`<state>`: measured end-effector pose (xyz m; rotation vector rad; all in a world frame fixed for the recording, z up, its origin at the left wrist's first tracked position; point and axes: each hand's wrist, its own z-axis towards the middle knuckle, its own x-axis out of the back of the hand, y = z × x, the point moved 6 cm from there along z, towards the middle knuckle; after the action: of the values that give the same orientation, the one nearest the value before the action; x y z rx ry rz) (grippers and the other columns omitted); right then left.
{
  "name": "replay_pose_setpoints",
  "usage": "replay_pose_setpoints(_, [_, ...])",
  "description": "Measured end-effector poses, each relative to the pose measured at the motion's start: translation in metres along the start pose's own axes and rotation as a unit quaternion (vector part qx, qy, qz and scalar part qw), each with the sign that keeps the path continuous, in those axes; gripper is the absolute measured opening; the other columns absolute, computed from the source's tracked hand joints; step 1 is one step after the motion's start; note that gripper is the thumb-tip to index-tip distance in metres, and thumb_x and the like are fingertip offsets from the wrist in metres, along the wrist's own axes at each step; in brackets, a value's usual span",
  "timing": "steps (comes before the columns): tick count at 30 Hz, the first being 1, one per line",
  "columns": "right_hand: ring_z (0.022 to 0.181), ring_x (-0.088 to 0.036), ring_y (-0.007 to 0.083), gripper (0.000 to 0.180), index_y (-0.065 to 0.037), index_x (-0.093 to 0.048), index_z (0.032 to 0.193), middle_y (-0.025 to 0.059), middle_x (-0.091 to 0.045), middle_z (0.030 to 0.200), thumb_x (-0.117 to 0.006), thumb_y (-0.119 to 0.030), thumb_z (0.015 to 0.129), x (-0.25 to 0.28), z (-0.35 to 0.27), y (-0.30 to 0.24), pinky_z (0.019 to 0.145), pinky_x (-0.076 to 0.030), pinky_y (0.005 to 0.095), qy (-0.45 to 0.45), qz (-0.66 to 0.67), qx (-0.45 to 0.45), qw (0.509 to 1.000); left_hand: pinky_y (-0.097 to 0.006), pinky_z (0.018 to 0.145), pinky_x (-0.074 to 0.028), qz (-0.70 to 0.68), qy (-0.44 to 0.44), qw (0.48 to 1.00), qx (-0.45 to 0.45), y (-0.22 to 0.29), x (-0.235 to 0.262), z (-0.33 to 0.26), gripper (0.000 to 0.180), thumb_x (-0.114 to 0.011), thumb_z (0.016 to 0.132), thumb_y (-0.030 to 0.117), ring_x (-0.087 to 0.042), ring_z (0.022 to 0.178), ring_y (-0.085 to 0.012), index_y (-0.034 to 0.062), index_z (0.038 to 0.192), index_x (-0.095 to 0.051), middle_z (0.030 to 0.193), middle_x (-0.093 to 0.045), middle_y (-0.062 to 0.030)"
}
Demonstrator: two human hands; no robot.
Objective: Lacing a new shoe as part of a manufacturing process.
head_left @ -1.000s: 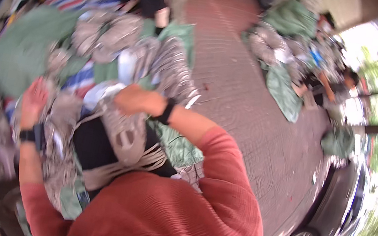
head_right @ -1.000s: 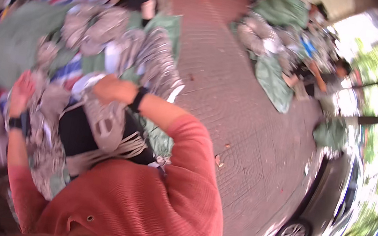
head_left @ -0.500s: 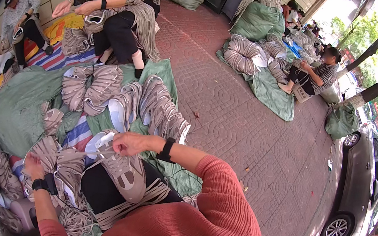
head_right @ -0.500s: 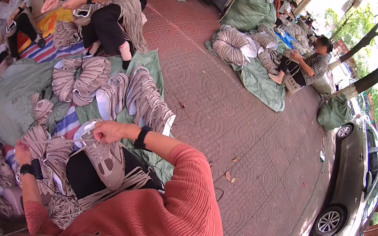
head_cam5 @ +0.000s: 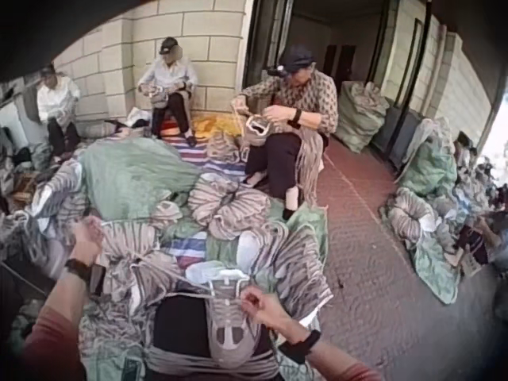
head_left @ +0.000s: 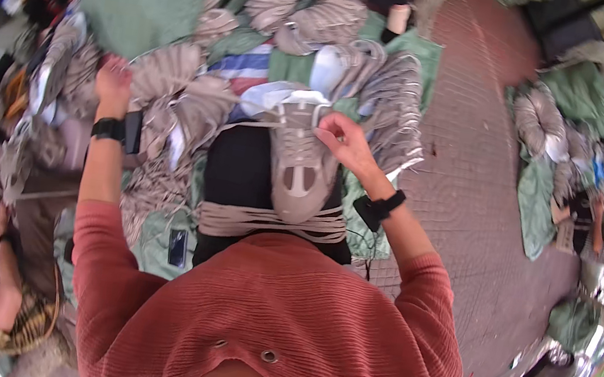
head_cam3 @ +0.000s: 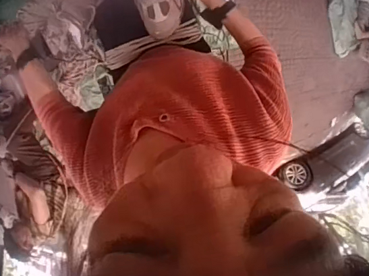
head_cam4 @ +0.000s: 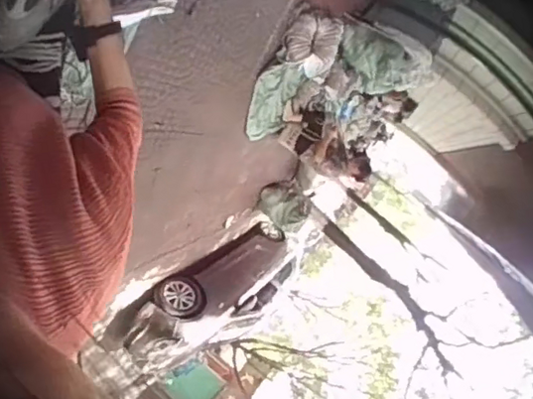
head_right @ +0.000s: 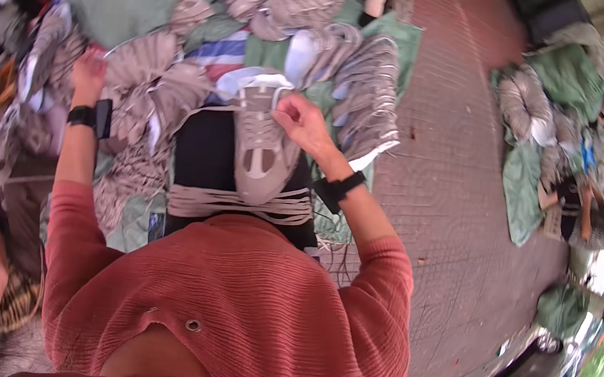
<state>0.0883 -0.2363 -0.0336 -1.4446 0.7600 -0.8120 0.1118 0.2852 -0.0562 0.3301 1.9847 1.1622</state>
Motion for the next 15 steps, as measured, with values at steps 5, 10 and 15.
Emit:
replay_pose_setpoints(5, [0.068,-0.062,0.0214,0.029,-0.008,-0.058,0.102,0.0065,-0.058,0.099,-0.063,-0.009,0.073,-0.090,-0.017,-0.047,0.057,-0.050,0.0315,-0.012,-0.518,0.270,0.812,-0.025,0.063,-0.040,-0.161,0.081,0.984,-0.007,0.035,-0.080,-0.156,0.007,-0.046,0.088,0.010,-0.052,0.078,-0.0178,0.0041,0.091,-0.047,0.088,-0.055,-0.0092])
replay_pose_setpoints(10, [0.071,-0.062,0.0223,0.033,-0.007,-0.058,0.096,0.0073,-0.055,0.096,-0.063,-0.007,0.064,-0.112,0.011,-0.032,0.057,-0.051,0.0308,-0.024,-0.645,0.202,0.736,-0.022,0.047,-0.027,-0.163,-0.188,0.962,-0.114,0.081,-0.115,-0.226,0.011,-0.047,0.091,0.011,-0.032,0.056,-0.0103,0.0007,0.092,-0.049,0.070,-0.043,-0.0022])
replay_pose_setpoints(15, [0.074,-0.060,0.0188,0.010,-0.006,-0.061,0.078,0.0060,-0.054,0.076,-0.061,-0.008,0.068,-0.118,-0.011,-0.044,0.060,-0.049,0.0310,-0.120,-0.576,0.217,0.779,-0.020,0.041,-0.022,-0.018,-0.032,0.960,-0.276,0.097,-0.085,-0.232,0.012,-0.049,0.091,0.011,-0.030,0.049,-0.0067,0.0000,0.096,-0.051,0.062,-0.041,-0.0003])
